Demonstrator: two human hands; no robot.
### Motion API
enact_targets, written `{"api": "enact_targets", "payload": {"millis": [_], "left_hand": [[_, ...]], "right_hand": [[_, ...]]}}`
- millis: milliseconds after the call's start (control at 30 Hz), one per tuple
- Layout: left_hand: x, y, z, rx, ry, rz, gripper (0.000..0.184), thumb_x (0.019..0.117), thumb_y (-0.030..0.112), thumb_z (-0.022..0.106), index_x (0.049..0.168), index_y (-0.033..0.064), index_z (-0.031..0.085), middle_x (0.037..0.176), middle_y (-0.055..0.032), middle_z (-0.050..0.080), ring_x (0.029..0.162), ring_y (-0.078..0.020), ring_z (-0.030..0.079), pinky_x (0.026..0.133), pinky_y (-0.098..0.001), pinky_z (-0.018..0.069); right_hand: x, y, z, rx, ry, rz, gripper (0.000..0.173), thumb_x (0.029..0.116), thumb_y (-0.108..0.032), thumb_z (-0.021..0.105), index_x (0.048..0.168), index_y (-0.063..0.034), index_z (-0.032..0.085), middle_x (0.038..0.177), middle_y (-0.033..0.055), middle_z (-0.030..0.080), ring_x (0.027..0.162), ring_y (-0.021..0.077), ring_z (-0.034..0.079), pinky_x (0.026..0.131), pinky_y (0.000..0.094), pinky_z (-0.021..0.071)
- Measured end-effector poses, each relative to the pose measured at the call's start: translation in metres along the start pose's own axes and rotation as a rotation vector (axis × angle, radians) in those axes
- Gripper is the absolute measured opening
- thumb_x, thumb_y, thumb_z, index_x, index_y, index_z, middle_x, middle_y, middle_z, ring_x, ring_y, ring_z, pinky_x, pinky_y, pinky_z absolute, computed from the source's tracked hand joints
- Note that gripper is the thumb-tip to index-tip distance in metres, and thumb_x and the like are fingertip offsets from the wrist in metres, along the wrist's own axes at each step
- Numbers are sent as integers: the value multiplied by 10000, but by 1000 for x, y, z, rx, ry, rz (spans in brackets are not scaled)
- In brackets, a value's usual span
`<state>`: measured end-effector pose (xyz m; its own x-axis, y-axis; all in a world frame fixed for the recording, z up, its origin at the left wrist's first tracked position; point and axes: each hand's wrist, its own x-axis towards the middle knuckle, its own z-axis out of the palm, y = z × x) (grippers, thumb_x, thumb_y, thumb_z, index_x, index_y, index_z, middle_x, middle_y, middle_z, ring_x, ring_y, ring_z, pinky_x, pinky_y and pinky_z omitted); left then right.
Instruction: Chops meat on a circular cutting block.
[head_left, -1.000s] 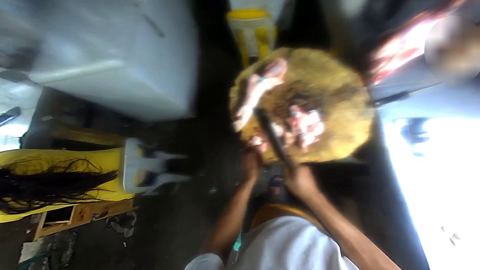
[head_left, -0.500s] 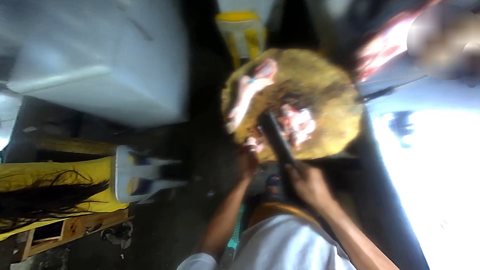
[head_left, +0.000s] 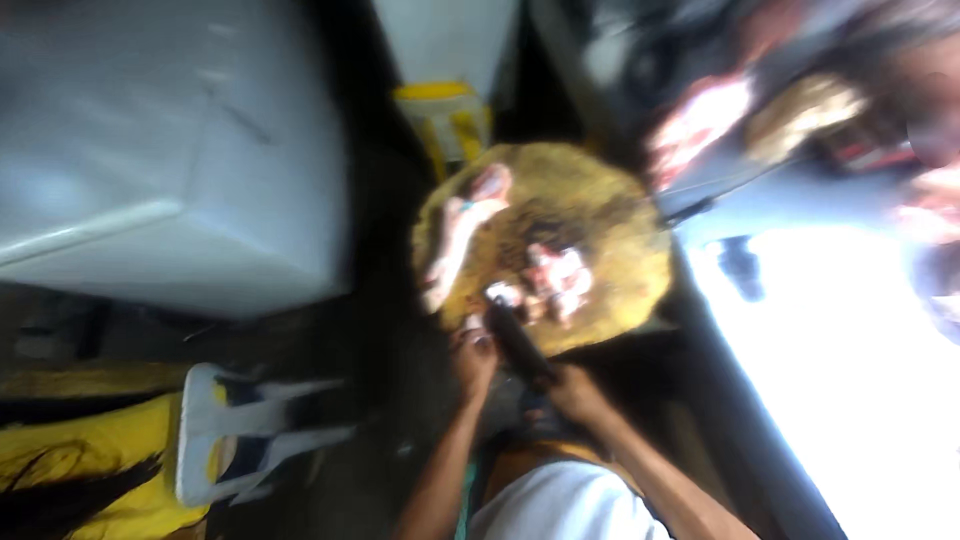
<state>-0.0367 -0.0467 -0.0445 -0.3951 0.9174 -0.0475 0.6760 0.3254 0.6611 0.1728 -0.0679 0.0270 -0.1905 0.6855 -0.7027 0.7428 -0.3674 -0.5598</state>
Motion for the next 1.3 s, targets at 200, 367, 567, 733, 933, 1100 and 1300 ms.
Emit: {"api": "enact_targets", "payload": {"millis": [200,367,567,733,933,1100,1300], "left_hand": [[14,22,-6,-45,37,-113,271,942,259,701,1070,23,742,1110,-156,722,1033,-273,701,953,-474,555],[15,31,-26,-32,-108,-286,354,966,371,679,1116,59,752,1110,-123,743,1054,-248,710,981,-479,553],[8,21,-20,-37,-30,-294,306,909,307,716,990,15,675,929,-154,702,876,-283,700,802,-486,573],[2,23,-18,-37,-11,-431,321,883,312,758,1047,47,681,964,-131,719,937,-280,704,854,-509,565],[8,46,-36,-434,259,-313,239,892,86,751,1031,-48,609,861,-124,656,773,-176,658,731,-360,575],[54,105,-46,-567,-33,27,265,983,129,685,1179,-38,622,1050,-148,710,897,-201,722,832,-402,622],[111,100,-32,-111,-461,32,365,971,218,710,1292,59,645,1230,-167,693,1093,-280,693,974,-491,555]], "right_hand": [[-2,2,-1,-11,94,-38,375,1022,-460,542,1152,-151,710,952,102,733,900,280,719,816,544,574],[-35,-24,-19,-54,229,-152,386,1052,-442,515,1195,-145,715,874,89,725,813,267,711,764,533,576],[-48,-42,-10,-18,487,-518,378,1048,-333,501,1238,-57,675,718,32,677,620,161,661,583,384,564],[9,-39,6,-199,-15,-76,390,1060,-363,464,1343,-127,592,1079,155,717,1022,335,707,885,563,557],[12,-25,3,-148,4,-42,397,1047,-388,503,1309,-113,618,1112,158,719,1053,336,706,903,568,556],[10,-20,3,-157,-5,-50,434,1064,-418,473,1366,-132,596,1146,163,717,1072,344,704,915,573,554],[-7,30,1,-78,27,-70,414,1041,-434,527,1314,-150,655,1072,132,736,1008,307,714,900,563,555]]}}
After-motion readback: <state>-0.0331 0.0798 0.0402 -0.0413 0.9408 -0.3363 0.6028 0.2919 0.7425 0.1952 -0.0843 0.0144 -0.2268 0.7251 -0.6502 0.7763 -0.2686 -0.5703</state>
